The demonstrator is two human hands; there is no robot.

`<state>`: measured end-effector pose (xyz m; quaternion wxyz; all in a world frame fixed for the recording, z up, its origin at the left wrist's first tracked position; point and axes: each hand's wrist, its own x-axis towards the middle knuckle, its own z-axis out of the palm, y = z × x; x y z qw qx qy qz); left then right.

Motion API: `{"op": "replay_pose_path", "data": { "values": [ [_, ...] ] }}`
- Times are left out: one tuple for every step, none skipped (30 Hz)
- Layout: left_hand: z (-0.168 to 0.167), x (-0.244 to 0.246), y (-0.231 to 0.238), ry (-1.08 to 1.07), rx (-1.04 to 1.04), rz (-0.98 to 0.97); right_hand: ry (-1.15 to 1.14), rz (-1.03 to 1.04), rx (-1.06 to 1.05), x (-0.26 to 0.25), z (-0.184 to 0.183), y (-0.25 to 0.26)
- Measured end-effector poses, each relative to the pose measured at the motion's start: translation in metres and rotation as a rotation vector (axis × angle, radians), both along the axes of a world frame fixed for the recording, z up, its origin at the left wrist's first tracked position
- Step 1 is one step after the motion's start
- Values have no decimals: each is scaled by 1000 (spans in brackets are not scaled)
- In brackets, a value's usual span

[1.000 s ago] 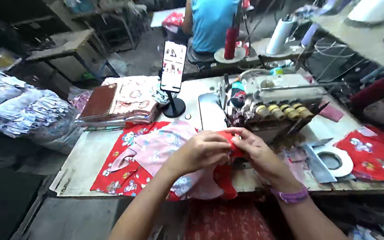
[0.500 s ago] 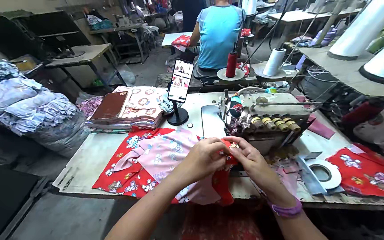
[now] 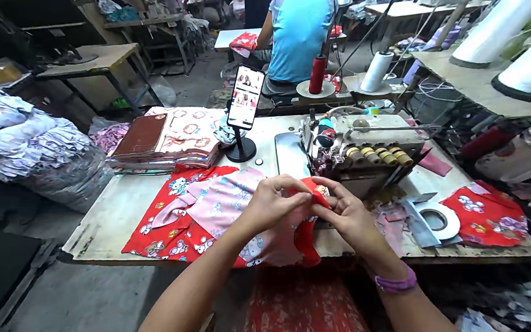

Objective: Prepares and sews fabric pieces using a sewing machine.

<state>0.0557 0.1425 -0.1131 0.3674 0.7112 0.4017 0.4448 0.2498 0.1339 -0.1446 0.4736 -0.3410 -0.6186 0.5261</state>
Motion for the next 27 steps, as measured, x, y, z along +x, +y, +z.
{"op": "replay_pose_path", "data": {
  "values": [
    [2,0,0,-13,-21,0,-10,22,2,1,-2,-2],
    [6,-1,0,-17,-45,4,-32,53,5,3,-4,-3],
    [10,-1,-1,-8,-72,5,-70,100,10,6,-7,-4],
    [12,-1,-1,16,-89,-9,-122,163,15,11,-11,-5],
    [13,0,0,50,-83,-31,-181,219,18,16,-14,-5],
    [14,2,1,97,-60,-45,-207,257,19,19,-13,-4],
    [15,5,2,148,-32,-53,-195,247,6,20,-10,-3],
    [15,8,3,185,-13,-59,-151,198,-25,19,-7,-2],
    [17,12,5,207,-8,-69,-93,129,-71,17,-2,0],
    [18,16,8,219,-12,-78,-36,57,-115,15,2,3],
    [19,19,10,231,-19,-79,4,-12,-133,13,3,6],
    [20,21,12,246,-22,-70,27,-71,-136,13,1,8],
    [19,22,13,258,-21,-58,47,-104,-136,13,-1,9],
    [18,22,14,263,-19,-48,71,-112,-148,14,-3,9],
    [16,21,14,258,-21,-47,98,-101,-169,14,-6,8],
    [14,20,13,253,-33,-55,129,-81,-197,15,-8,6],
    [12,20,13,249,-44,-65,154,-54,-221,15,-11,5],
    [10,20,12,248,-54,-68,161,-30,-231,16,-14,4],
    [9,21,12,253,-60,-69,142,-14,-226,18,-15,3],
    [9,22,12,261,-58,-63,100,-20,-202,18,-13,2],
    [11,23,11,270,-54,-56,45,-52,-164,17,-9,1],
    [13,24,10,276,-50,-50,-2,-99,-117,16,-7,1],
    [15,25,10,274,-49,-47,-34,-139,-81,16,-6,2],
    [16,25,10,268,-53,-43,-49,-166,-64,17,-5,4],
    [17,25,11,264,-60,-42,-44,-175,-63,19,-4,5],
    [18,24,11,262,-66,-50,-17,-167,-78,21,-4,7],
    [18,22,11,268,-65,-59,21,-146,-101,23,-5,7]
  ]
}}
